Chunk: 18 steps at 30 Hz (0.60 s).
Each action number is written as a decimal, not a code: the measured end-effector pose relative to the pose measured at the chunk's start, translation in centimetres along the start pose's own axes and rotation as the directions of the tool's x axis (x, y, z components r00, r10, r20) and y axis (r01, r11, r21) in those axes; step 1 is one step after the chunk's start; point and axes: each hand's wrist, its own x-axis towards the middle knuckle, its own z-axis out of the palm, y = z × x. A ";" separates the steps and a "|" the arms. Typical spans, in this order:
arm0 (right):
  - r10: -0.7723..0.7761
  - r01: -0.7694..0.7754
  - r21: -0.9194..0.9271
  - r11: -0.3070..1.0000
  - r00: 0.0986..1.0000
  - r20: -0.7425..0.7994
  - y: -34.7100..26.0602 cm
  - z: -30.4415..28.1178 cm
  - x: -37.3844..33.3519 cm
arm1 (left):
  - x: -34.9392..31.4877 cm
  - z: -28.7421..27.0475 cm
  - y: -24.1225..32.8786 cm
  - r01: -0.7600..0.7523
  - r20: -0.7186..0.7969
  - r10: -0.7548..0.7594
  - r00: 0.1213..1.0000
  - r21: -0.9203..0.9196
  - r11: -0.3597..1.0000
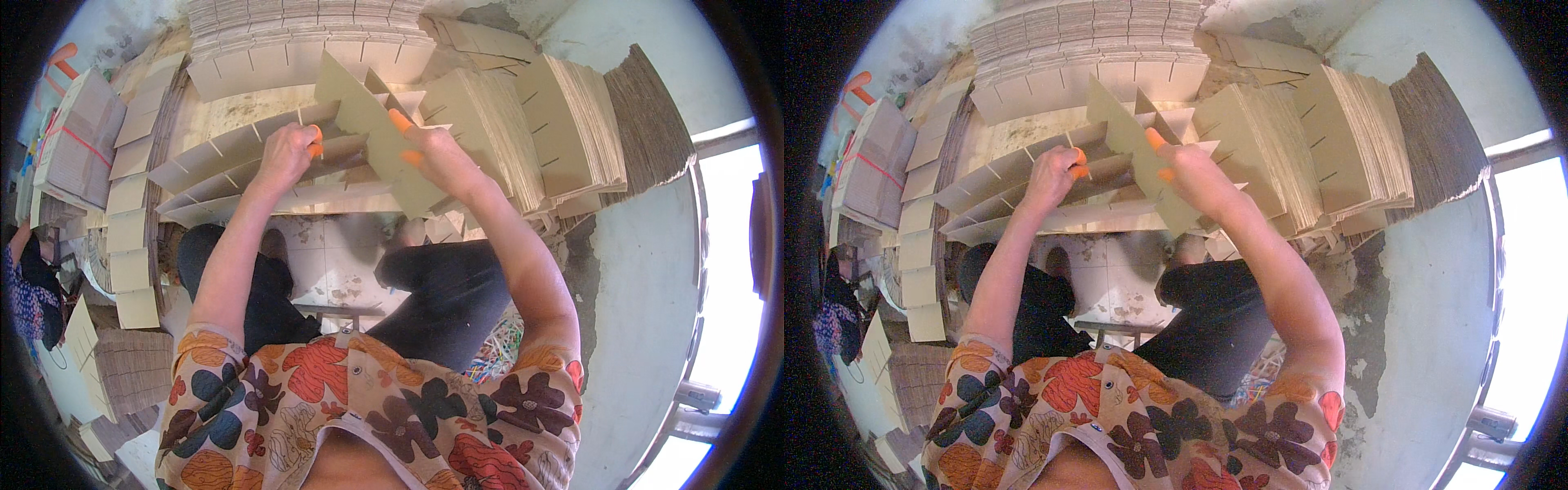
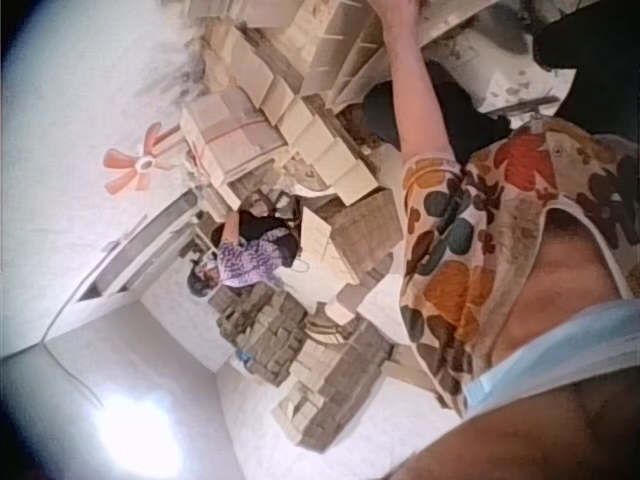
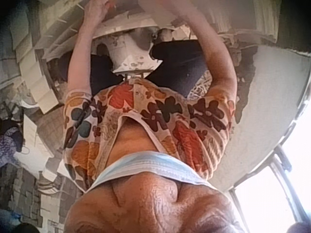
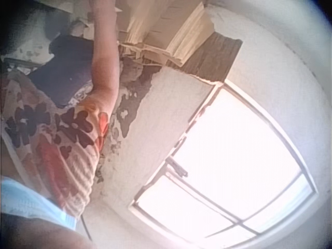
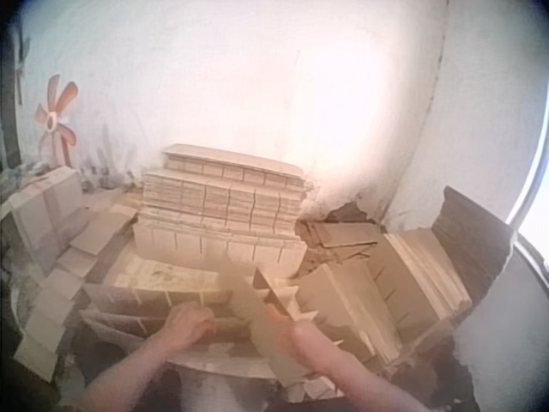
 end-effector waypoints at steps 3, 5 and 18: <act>0.011 -0.008 -0.052 0.999 0.998 0.057 -0.8 0.2 0.9 | 0.0 0.1 0.0 0.024 -0.022 -0.023 0.999 0.016 1.000; -0.032 0.036 -0.087 0.996 0.998 0.048 -1.8 -0.4 1.0 | 0.0 0.1 -0.4 0.056 0.023 -0.056 0.998 0.014 0.998; 0.048 -0.035 -0.289 0.957 0.998 0.038 -2.1 1.3 -0.9 | 5.8 0.7 -3.2 -0.049 -0.151 0.057 0.987 0.060 0.997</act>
